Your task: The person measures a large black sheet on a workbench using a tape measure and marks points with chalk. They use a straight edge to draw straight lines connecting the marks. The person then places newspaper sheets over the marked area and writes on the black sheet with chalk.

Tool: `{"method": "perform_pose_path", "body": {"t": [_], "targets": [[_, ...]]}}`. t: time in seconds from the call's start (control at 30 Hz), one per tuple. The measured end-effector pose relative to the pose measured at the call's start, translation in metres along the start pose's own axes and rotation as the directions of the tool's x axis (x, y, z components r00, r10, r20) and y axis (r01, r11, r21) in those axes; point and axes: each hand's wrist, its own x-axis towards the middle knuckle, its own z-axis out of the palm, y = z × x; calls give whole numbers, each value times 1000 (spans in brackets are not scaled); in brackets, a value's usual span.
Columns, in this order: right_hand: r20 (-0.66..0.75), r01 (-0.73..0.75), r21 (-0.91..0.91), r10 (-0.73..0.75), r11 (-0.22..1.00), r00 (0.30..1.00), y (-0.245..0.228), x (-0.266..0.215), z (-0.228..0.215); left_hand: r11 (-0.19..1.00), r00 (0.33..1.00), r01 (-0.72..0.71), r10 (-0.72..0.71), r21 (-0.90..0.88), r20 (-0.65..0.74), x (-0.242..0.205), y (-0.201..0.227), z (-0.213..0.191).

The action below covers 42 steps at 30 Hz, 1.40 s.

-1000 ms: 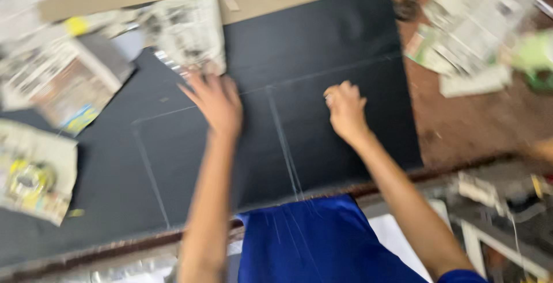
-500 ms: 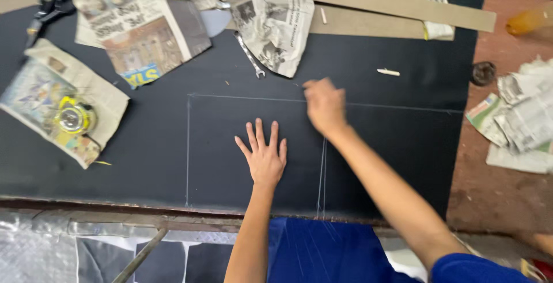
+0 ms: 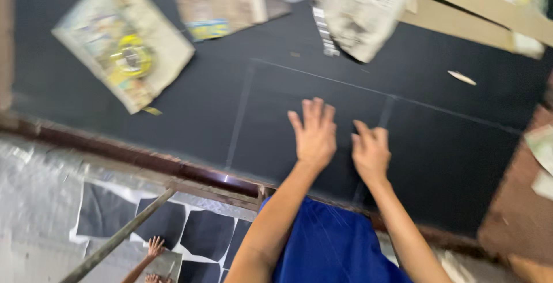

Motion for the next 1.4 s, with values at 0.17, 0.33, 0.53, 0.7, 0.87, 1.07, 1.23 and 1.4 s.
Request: {"method": "perform_pose_path", "body": {"t": [0.17,0.33,0.53,0.7,0.87,1.07,1.23,1.4], "targets": [[-123,-145,95,156,985,980,-27,-3,13,988,994,-42,26,-152,-106,1,-82,-84],[-219,-45,40,53,998,974,-134,20,62,970,928,240,-218,35,-300,41,-275,-211],[-39,-21,274,33,962,999,-275,26,132,962,934,259,-227,85,-275,77,-399,-220],[160,-201,290,160,936,974,-321,39,143,986,946,138,-104,92,-305,127,-443,-209],[81,-242,229,230,943,970,-319,52,139,995,937,77,-53,56,-344,216,-472,-221],[14,-345,171,347,923,938,-299,43,138,994,942,64,-32,85,-335,293,-507,-228],[-65,-170,133,180,976,981,-295,50,143,984,973,74,-35,163,-230,335,-520,-246],[112,-500,135,489,855,865,-294,40,131,999,969,-26,33,31,-245,275,-453,-254]]}}
